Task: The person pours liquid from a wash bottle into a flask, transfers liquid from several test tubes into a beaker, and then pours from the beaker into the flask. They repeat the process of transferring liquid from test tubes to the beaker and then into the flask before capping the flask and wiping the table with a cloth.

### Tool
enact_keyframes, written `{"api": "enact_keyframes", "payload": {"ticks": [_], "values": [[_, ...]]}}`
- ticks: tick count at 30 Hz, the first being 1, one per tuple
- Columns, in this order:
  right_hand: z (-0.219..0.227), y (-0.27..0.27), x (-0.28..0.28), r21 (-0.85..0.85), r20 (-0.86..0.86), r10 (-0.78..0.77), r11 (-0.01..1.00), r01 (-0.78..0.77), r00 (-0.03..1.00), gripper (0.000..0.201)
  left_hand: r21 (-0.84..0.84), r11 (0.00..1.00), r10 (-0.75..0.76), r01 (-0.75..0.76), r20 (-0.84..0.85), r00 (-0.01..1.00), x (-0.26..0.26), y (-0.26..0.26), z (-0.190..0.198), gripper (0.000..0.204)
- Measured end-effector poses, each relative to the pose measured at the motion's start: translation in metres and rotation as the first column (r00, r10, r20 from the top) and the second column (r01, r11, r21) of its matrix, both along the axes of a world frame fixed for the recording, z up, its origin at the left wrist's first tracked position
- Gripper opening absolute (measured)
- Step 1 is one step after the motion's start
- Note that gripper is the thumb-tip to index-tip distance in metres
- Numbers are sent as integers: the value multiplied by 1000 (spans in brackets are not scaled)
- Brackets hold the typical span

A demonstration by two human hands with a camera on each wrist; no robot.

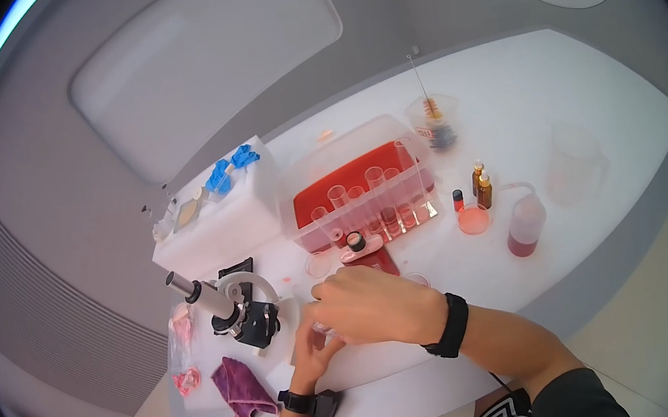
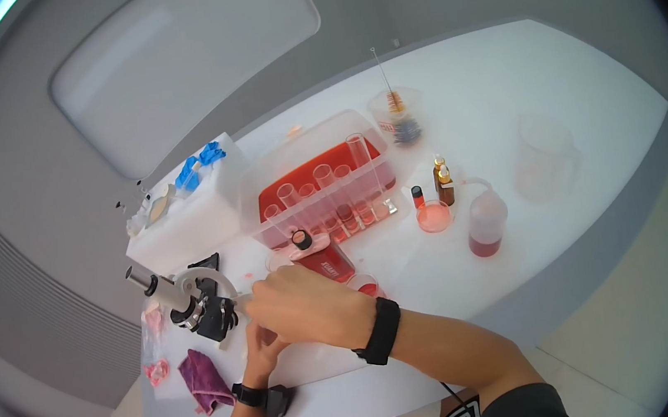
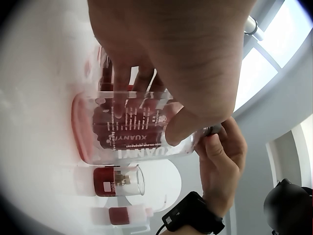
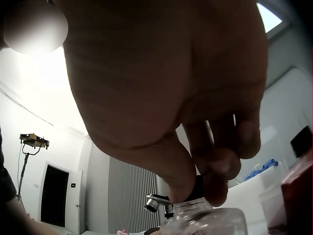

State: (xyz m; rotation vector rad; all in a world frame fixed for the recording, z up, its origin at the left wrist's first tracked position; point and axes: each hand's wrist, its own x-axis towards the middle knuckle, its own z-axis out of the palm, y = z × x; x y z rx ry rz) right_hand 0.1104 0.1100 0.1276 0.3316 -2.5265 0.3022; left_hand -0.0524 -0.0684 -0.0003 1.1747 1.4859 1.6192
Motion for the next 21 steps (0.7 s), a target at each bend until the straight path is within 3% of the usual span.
{"api": "enact_keyframes", "payload": {"ticks": [6, 9, 11, 15, 17, 18, 20, 21], "values": [[18, 3, 2, -57, 191, -14, 998, 25, 982, 20, 33, 999, 34, -32, -67, 997, 10, 8, 9, 58], [36, 20, 10, -47, 93, -30, 998, 34, 995, 19, 116, 993, 8, 4, -104, 995, 9, 15, 10, 54], [46, 41, 25, -234, 64, -137, 961, 148, 989, 19, 113, 994, 2, 13, -127, 992, 6, 15, 8, 52], [56, 85, 59, -222, 6, -319, 924, 312, 948, 17, 140, 990, 9, 14, -164, 986, 11, 16, 16, 47], [52, 102, 68, -288, 149, -347, 881, 376, 926, 22, 148, 988, -11, 40, -191, 982, 2, 15, 6, 51], [41, 110, 70, -275, 147, -353, 883, 381, 924, 22, 130, 989, -33, 63, -221, 975, -4, 13, 1, 55], [4, 117, 73, -282, 301, -382, 839, 465, 874, 22, 143, 987, -32, 70, -250, 968, -3, 12, 7, 52], [-8, 116, 77, -192, 405, -410, 835, 515, 817, 24, 151, 986, -22, 67, -277, 961, 0, 14, 9, 49]]}}
